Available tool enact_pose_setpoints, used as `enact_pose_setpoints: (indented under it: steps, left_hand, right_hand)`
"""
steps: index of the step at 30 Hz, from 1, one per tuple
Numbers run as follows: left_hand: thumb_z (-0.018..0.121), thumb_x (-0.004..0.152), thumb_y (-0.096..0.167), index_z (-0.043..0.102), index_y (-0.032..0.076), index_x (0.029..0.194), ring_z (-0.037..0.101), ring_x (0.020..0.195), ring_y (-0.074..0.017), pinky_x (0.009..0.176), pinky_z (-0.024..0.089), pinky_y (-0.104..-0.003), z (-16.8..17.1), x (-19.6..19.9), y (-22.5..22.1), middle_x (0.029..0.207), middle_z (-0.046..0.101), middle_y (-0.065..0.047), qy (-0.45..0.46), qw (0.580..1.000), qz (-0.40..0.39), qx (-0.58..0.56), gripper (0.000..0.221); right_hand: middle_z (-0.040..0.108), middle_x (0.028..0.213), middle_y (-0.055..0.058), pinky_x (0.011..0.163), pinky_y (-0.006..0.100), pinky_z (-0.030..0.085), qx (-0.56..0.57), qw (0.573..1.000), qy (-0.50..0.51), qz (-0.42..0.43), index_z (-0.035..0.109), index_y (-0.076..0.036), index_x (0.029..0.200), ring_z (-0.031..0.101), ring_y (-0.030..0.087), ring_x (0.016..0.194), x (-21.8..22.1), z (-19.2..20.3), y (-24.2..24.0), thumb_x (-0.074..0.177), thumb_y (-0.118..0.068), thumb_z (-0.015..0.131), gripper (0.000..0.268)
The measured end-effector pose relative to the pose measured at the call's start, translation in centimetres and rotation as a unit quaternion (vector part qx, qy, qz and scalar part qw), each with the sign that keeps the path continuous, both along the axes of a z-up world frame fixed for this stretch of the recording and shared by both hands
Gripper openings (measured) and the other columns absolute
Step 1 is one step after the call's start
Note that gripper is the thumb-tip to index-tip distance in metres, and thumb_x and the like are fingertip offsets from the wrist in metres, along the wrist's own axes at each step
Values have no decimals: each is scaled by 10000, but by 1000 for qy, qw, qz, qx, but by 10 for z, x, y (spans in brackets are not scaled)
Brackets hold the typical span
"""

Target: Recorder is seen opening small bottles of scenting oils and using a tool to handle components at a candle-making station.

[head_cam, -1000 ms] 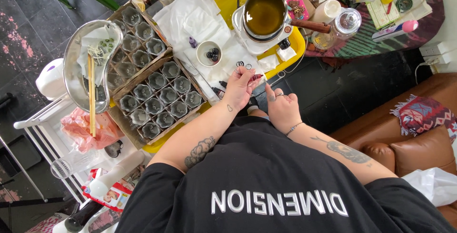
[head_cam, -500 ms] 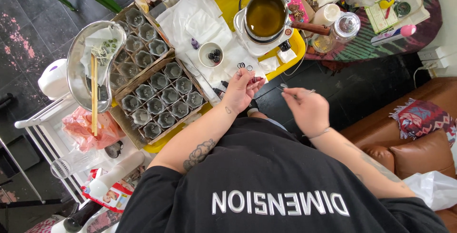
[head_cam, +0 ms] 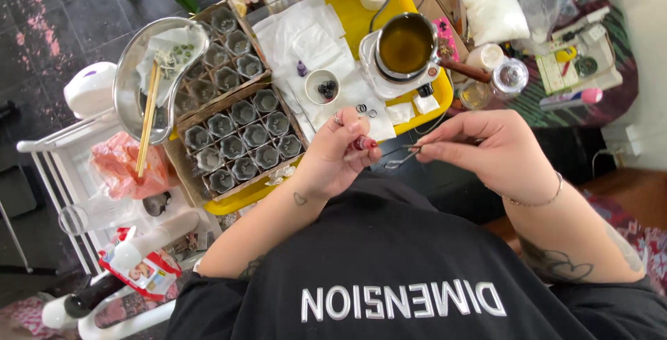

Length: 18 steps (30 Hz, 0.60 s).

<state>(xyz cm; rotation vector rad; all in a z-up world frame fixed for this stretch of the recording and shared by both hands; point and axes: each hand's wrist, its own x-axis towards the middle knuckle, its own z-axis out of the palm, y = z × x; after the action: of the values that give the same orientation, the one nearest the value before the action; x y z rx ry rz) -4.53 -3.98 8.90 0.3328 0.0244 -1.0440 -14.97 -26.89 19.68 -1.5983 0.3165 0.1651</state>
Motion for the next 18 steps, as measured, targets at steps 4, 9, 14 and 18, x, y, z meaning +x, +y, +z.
enact_pose_setpoints:
  steps: [4,9,14,18]
  left_hand:
    - [609,1052,98,482,122,871,575,706,-104,793,557,-329,27,-8,5,833,553,-8,-33,998,29,45,223]
    - [618,1031,77,467,130,869,595,763,-102,685,482,-281,40,-20,6,839,525,10,-3,997,63,40,227]
    - [625,1032,77,467,139,880,623,803,-111,678,481,-279,41,-26,9,857,518,30,3,995,100,8,229]
    - [634,1047,83,474,138,906,654,868,-123,711,501,-289,39,-28,12,861,516,25,8,993,120,-14,220]
  right_hand:
    - [801,833,64,683,229,575,-110,990,-6,91,803,-6,978,742,101,746,18,44,10,839,-25,759,146]
    - [755,618,17,477,258,519,-329,916,-71,218,819,-129,912,713,114,499,42,88,20,752,-179,800,169]
    - [720,586,50,481,304,496,-389,873,-109,275,822,-164,923,676,181,487,54,103,29,772,-251,817,174]
    - [745,621,20,520,290,514,-367,886,-62,275,820,-162,955,673,145,538,55,101,28,810,-238,810,164]
